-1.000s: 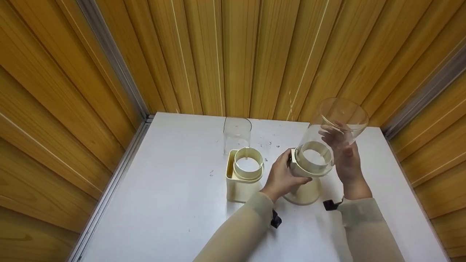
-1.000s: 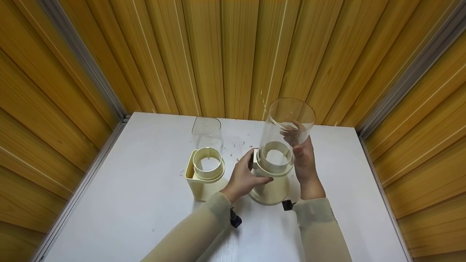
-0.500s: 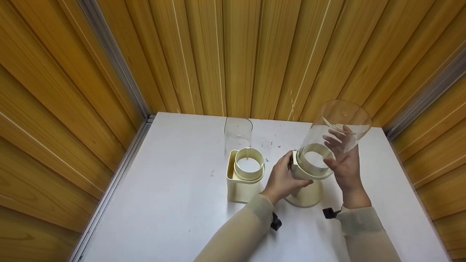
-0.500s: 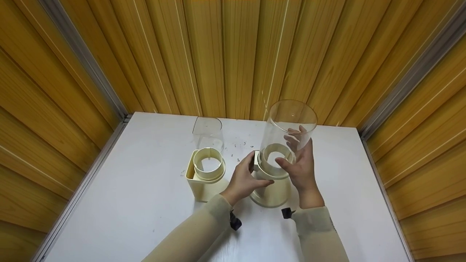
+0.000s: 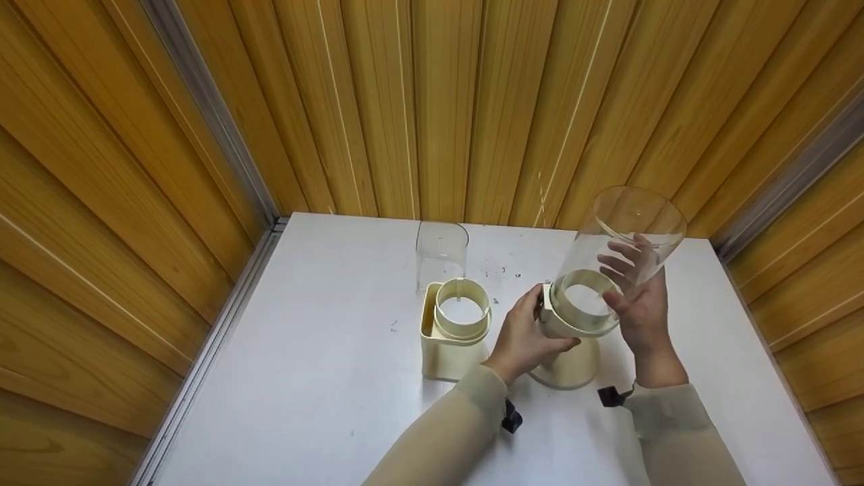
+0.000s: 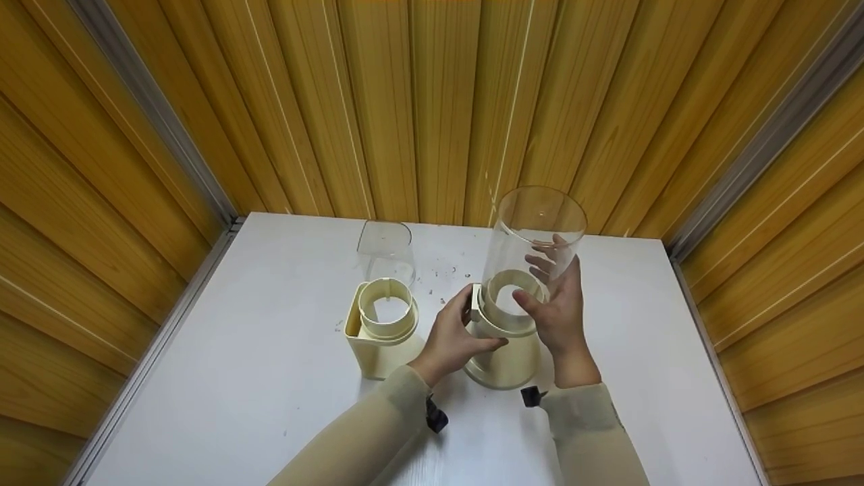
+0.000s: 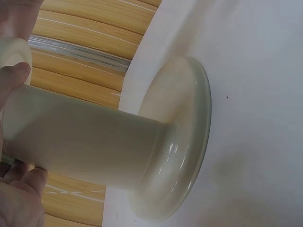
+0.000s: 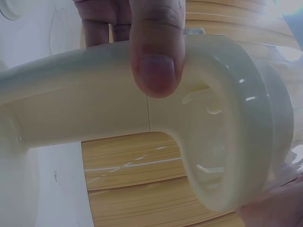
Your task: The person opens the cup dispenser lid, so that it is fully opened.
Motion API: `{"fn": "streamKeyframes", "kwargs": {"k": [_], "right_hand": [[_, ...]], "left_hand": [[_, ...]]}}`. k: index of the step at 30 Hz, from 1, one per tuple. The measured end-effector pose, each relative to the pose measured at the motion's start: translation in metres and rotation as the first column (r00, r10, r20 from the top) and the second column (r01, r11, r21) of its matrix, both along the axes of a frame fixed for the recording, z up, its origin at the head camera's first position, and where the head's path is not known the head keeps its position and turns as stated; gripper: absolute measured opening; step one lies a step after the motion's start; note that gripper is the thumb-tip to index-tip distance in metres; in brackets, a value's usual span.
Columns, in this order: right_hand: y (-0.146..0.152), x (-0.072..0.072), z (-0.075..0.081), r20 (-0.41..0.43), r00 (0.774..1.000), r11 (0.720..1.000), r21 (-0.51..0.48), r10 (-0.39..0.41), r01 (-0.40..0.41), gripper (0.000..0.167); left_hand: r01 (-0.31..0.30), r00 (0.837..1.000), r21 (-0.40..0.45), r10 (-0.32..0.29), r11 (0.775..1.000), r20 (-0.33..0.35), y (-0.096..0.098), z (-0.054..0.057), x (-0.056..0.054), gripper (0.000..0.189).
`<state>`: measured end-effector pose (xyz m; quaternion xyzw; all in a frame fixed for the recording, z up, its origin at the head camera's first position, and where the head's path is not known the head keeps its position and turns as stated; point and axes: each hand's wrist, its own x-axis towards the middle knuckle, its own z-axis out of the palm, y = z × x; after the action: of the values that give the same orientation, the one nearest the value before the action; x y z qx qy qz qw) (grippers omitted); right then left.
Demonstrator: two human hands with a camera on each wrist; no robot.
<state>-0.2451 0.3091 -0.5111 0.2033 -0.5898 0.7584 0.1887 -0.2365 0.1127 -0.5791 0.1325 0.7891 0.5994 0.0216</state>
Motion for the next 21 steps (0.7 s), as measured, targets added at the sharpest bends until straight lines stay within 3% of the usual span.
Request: {"fn": "streamKeyframes", "kwargs": {"k": [8,21], "right_hand": [[0.0022,-0.0019,0.0018,0.024,1.0,0.999,-0.037,0.009,-0.008,0.085],[0.0033,-0.0042,0.005,0.01,1.0,0.999,0.044,0.001,-0.002,0.085]], "left_hand": [[-0.011,1.0,-0.038,0.012,0.999,0.016,0.0008,-0.0005,0.0017,0.106],[0.009,1.0,-0.018,-0.01,1.0,-0.021,-0.0031,-0.0061,-0.001,0.105]]}}
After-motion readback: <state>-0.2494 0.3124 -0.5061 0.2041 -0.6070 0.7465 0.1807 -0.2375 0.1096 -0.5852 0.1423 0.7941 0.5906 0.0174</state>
